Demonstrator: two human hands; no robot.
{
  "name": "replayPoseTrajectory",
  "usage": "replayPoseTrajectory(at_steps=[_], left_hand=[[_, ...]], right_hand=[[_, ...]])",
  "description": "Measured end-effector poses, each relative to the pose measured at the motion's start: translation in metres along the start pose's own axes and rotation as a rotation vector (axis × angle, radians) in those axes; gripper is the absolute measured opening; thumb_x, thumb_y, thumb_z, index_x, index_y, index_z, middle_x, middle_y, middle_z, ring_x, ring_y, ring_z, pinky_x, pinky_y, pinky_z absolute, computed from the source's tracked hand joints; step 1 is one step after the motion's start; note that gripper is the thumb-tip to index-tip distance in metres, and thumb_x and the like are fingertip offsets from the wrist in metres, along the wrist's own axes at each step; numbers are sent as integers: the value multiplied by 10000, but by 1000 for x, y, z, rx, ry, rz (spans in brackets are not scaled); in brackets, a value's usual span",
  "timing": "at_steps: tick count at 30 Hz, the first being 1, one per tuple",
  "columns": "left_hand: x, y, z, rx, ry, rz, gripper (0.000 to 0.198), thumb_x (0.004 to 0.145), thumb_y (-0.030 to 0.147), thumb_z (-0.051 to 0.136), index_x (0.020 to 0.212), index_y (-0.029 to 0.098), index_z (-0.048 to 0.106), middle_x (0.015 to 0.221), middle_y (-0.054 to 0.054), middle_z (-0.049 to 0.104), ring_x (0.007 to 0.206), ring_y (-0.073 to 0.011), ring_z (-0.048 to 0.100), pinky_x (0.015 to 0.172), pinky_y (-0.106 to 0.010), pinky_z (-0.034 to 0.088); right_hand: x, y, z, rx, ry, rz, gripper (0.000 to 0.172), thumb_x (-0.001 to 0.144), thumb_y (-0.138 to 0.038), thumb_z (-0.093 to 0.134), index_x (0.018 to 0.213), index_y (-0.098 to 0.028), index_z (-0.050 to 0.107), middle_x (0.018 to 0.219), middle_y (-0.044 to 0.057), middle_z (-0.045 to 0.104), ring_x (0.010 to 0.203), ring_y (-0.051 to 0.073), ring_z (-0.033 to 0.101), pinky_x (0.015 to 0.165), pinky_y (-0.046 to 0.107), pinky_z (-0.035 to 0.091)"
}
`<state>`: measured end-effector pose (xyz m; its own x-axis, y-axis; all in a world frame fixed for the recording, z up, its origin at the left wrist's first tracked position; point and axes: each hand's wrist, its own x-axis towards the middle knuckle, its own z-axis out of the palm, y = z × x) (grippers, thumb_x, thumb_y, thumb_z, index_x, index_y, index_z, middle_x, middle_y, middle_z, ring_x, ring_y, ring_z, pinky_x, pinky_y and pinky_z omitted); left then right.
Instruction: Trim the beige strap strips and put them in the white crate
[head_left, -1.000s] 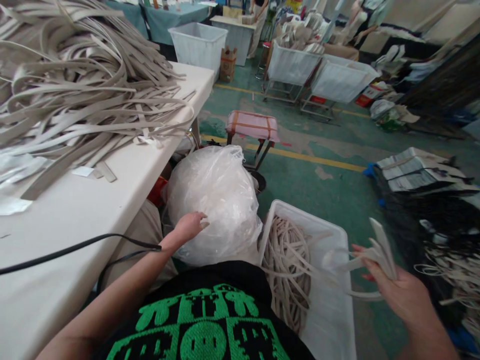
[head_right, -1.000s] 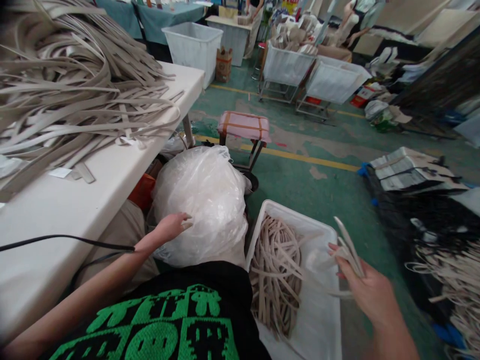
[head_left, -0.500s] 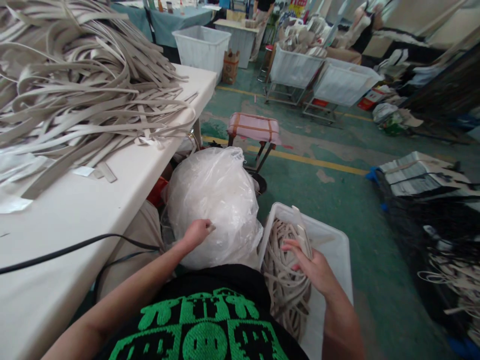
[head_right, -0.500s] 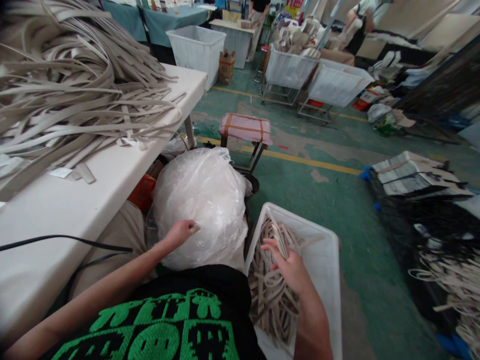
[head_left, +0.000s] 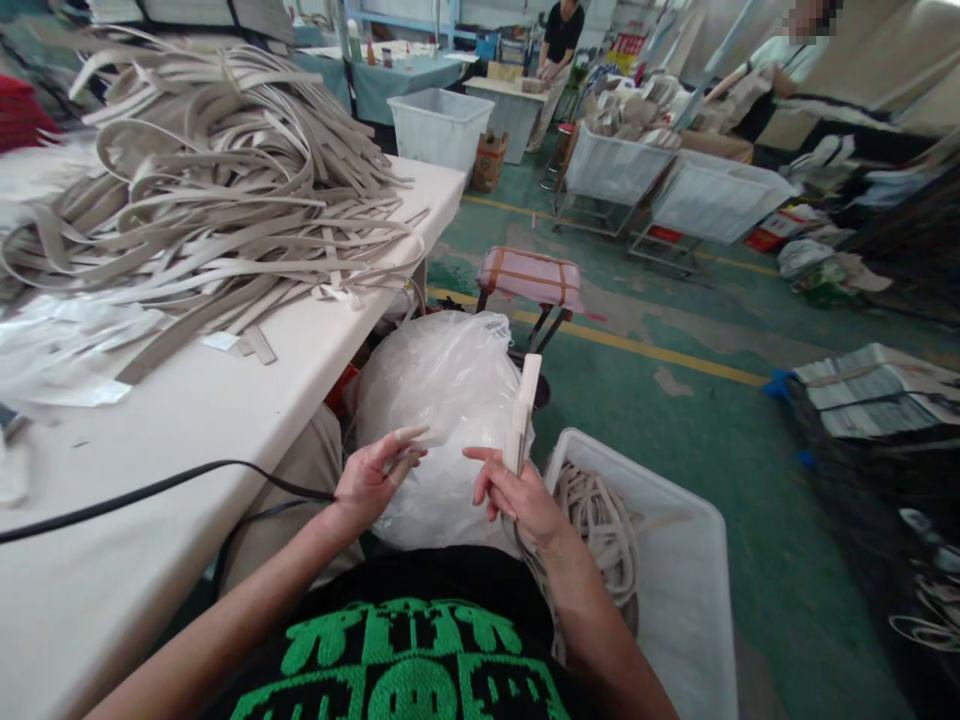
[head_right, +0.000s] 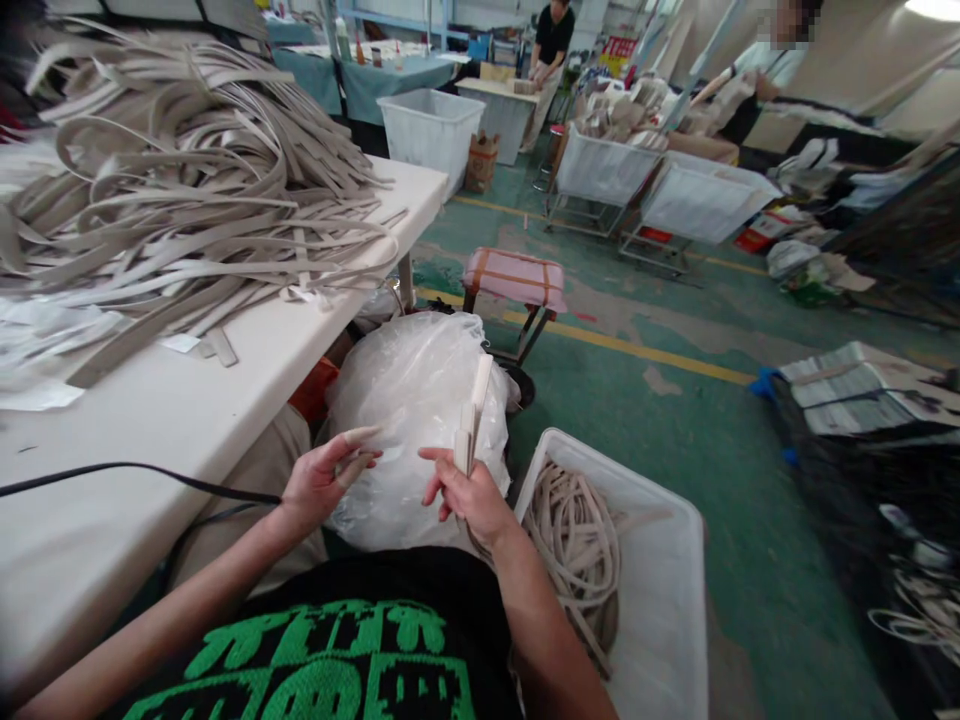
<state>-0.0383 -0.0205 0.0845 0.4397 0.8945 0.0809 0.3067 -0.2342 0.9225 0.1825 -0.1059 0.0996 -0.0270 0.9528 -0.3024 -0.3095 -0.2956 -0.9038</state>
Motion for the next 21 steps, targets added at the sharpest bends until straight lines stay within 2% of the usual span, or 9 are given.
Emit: replayPoseTrajectory(at_steps=[2,5,7,11,12,14,17,19,21], left_hand=[[-1,8,-2,-45,-32,-23,550,861,347,620,1383,232,491,825,-1,736,674,-138,691,697,-268,561],[0,18,-1,-208,-62,-99,757,873,362,607,1523,210,250,801,-1,721,568,-116,642,611,-251,552],[1,22,1,-258,-71,-111,814,862,361,620,1541,208,199,793,1,714,554,-107,624,591,-238,543],[2,22,0,-294,-60,-97,838,857,354,616,1552,229,164,791,8,699,545,-98,605,571,-225,539],[2,20,-2,-291,-68,-97,836,858,349,613,1552,231,164,791,8,696,524,-92,592,545,-215,531],[2,17,-5,-244,-149,-93,816,852,331,618,1545,242,197,776,14,691,476,-78,565,488,-188,503],[3,15,-10,-145,-382,-47,774,846,295,623,1526,274,254,766,26,704,457,-73,567,457,-164,484],[5,19,-13,-111,-471,20,742,850,277,620,1512,281,285,796,16,724,494,-82,597,467,-158,489],[8,25,-15,-69,-504,100,656,862,256,602,1473,283,365,869,-6,743,517,-77,612,479,-149,485]], right_hand=[[11,-8,6,-28,24,-30,530,855,-558,612,1159,-126,651,558,-24,610,351,44,308,389,192,431],[27,-12,15,-77,-15,4,546,836,-584,609,1115,-119,667,509,-36,578,344,53,342,365,185,390],[36,-9,22,-122,-18,40,529,806,-596,630,1022,-117,687,480,-40,559,349,60,365,357,183,369],[38,0,29,-116,107,-18,441,790,-581,643,750,-141,647,445,-35,516,378,80,413,361,193,346],[35,0,28,-106,134,-63,425,808,-565,633,744,-145,643,446,-37,508,382,83,419,369,197,344],[26,-8,25,-140,144,-142,380,838,-522,632,855,-145,678,463,-43,514,405,88,435,405,206,362],[19,-26,16,-319,-19,-108,411,857,-481,638,1094,-149,686,487,-47,544,441,100,469,457,219,392],[27,-33,6,-410,-141,-14,439,869,-494,613,1106,-134,693,462,-49,534,419,97,455,449,218,371],[42,-31,-6,-399,-132,81,456,877,-518,579,1052,-117,708,425,-64,492,365,76,373,417,208,335]])
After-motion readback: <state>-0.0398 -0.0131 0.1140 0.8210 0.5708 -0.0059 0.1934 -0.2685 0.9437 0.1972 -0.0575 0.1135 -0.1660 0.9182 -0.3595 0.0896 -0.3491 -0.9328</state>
